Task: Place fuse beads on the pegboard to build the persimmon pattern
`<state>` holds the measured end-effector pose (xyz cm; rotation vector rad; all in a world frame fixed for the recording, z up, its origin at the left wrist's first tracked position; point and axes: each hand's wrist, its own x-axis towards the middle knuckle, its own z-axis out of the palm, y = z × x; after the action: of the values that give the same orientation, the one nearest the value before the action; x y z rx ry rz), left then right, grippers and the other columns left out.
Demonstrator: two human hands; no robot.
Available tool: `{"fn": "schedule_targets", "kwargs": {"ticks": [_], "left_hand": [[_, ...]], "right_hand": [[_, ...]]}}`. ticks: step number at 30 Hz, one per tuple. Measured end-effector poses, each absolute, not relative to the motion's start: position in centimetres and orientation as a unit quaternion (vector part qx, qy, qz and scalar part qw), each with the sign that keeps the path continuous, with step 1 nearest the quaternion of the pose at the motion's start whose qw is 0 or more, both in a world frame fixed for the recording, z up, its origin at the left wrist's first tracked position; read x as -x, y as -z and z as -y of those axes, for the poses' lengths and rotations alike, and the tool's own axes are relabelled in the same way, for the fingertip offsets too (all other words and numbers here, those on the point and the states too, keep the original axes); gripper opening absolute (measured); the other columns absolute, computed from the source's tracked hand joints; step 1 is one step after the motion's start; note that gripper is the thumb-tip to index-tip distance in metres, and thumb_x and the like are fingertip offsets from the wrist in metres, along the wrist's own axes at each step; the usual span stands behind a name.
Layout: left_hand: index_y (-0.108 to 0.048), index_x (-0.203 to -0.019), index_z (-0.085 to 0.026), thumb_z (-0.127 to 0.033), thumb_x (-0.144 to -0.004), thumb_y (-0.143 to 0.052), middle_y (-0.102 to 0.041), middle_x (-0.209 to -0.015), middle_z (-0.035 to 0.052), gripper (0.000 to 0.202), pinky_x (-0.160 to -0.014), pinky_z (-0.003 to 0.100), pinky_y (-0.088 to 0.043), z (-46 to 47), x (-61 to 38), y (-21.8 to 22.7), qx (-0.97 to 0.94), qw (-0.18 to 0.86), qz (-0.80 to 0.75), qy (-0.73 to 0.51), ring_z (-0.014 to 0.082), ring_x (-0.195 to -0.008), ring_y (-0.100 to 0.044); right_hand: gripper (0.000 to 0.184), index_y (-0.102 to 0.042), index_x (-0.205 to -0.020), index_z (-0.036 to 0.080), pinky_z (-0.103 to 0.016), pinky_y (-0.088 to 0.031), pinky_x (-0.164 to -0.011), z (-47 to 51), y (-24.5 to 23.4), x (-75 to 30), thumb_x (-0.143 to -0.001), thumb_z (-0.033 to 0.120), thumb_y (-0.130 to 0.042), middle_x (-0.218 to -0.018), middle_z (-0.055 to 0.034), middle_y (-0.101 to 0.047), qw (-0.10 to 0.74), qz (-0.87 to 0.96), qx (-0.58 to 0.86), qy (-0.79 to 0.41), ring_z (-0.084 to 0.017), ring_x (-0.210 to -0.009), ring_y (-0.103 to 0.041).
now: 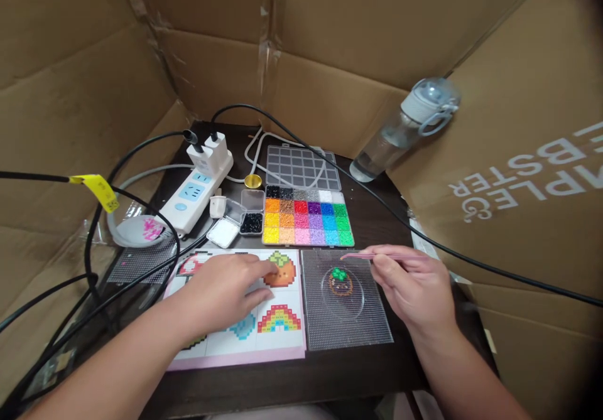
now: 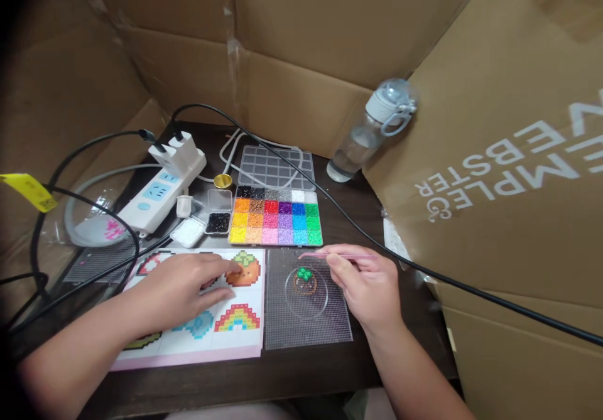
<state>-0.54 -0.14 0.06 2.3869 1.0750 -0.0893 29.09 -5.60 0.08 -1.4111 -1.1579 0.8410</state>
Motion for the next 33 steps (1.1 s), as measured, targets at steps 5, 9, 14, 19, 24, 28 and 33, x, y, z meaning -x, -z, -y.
{"fn": "schedule_targets", "kwargs": {"ticks": [5,9,14,19,24,28,33], "left_hand": [[-0.066,-0.114,-0.028,-0.033,-0.092,-0.053,-0.074,-0.109,0.0045,0.027,-0.079,0.043,-0.052,0.2,0.6,-0.3,-0.872,0.271,-0.407,0.037,0.0300,-0.097,-0.070],[-0.066,-0.116,-0.028,-0.034,-0.091,-0.054,-0.074,-0.112,0.0057,0.028,-0.082,0.044,-0.052,0.2,0.6,-0.2,-0.868,0.275,-0.412,0.036,0.0309,-0.100,-0.070],[-0.066,-0.117,-0.030,-0.034,-0.091,-0.055,-0.073,-0.113,0.0052,0.028,-0.081,0.044,-0.053,0.1,0.6,0.0,-0.866,0.280,-0.414,0.027,0.0307,-0.099,-0.070],[-0.067,-0.117,-0.029,-0.035,-0.092,-0.054,-0.073,-0.114,0.0059,0.029,-0.083,0.042,-0.053,0.2,0.6,0.0,-0.869,0.275,-0.410,0.025,0.0299,-0.101,-0.070],[-0.067,-0.117,-0.029,-0.034,-0.092,-0.054,-0.073,-0.114,0.0056,0.028,-0.082,0.042,-0.053,0.3,0.6,0.0,-0.871,0.272,-0.408,0.027,0.0288,-0.100,-0.069],[-0.067,-0.117,-0.029,-0.034,-0.092,-0.053,-0.073,-0.114,0.0060,0.029,-0.082,0.042,-0.053,0.3,0.6,-0.1,-0.873,0.265,-0.408,0.029,0.0287,-0.100,-0.069],[-0.067,-0.116,-0.028,-0.035,-0.092,-0.053,-0.074,-0.111,0.0058,0.028,-0.081,0.041,-0.052,0.2,0.5,-0.1,-0.877,0.254,-0.406,0.039,0.0284,-0.098,-0.070]], "right_hand": [[0.017,-0.080,-0.081,0.018,-0.023,-0.037,-0.040,7.1,0.9,-30.1,-0.076,0.035,-0.081,-0.078,-0.0135,-0.077,0.558,0.420,0.600,-0.391,-0.010,-0.045,-0.050],[0.016,-0.080,-0.078,0.019,-0.021,-0.035,-0.040,8.2,1.6,-30.8,-0.072,0.032,-0.084,-0.077,-0.0161,-0.077,0.588,0.361,0.593,-0.415,-0.010,-0.047,-0.052],[0.017,-0.080,-0.072,0.019,-0.019,-0.031,-0.039,8.6,2.4,-31.1,-0.064,0.031,-0.089,-0.076,-0.0165,-0.077,0.623,0.324,0.573,-0.422,-0.006,-0.042,-0.045],[0.018,-0.080,-0.073,0.018,-0.019,-0.029,-0.039,8.4,2.8,-31.2,-0.064,0.031,-0.089,-0.077,-0.0178,-0.077,0.620,0.308,0.572,-0.440,-0.004,-0.042,-0.042],[0.021,-0.080,-0.073,0.017,-0.020,-0.027,-0.040,8.2,2.7,-31.2,-0.063,0.032,-0.090,-0.076,-0.0179,-0.076,0.613,0.300,0.578,-0.448,-0.004,-0.042,-0.041],[0.023,-0.080,-0.072,0.016,-0.020,-0.026,-0.040,8.0,2.6,-31.0,-0.061,0.034,-0.090,-0.074,-0.0186,-0.076,0.612,0.299,0.583,-0.443,-0.004,-0.042,-0.041],[0.022,-0.080,-0.072,0.016,-0.021,-0.022,-0.041,8.0,2.5,-30.9,-0.064,0.034,-0.089,-0.078,-0.0205,-0.076,0.610,0.308,0.577,-0.447,-0.003,-0.041,-0.038]]}}
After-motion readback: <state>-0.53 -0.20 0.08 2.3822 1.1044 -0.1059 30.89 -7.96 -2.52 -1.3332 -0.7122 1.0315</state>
